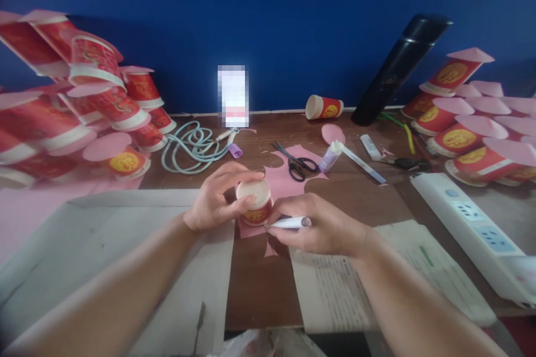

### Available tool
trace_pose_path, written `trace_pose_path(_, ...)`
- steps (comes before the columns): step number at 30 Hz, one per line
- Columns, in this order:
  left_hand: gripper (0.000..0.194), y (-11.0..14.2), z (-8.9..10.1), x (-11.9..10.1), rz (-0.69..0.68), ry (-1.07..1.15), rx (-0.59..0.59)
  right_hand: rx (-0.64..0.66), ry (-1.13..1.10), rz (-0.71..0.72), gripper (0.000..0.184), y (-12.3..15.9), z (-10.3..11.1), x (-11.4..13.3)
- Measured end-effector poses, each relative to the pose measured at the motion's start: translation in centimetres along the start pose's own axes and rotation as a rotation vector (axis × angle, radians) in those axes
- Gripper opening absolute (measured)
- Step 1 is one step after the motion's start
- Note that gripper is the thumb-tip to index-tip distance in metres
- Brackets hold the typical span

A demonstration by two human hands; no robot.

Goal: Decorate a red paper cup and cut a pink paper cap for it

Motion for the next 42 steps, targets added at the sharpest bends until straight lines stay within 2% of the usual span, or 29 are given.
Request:
trace_pose_path(9,0.032,-0.1,0.0,0.0,0.014,0.006,0.019,-0.033,-0.071,-0.094,0.015,0.3,0.4,-1.9)
trace_pose_path(20,0.031,-0.2,0.0,-0.2,0.009,0.005,0.011,-0.084,-0.058,-0.152,0.02,0.1,1.1,-3.4)
trace_pose_path(30,0.03,-0.2,-0.1,-0.1,0.008,0.004,0.019,-0.137,-0.02,-0.081,0.013,-0.2,2.0,-3.4)
trace_pose_path(42,0.032,0.0,-0.2,0.1,0.024,0.029,0.021,-0.215,-0.081,-0.21,0.016,-0.1,2.6,-4.9)
Point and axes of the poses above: each hand's wrist, its own y-axis away from the middle knuckle, its own z-axis out of the back of the hand, x = y × z, the point moved 9 cm from there along -y, towards the middle knuckle, and after that the axes turned 3 degrees about -z, right-handed, at the moved point
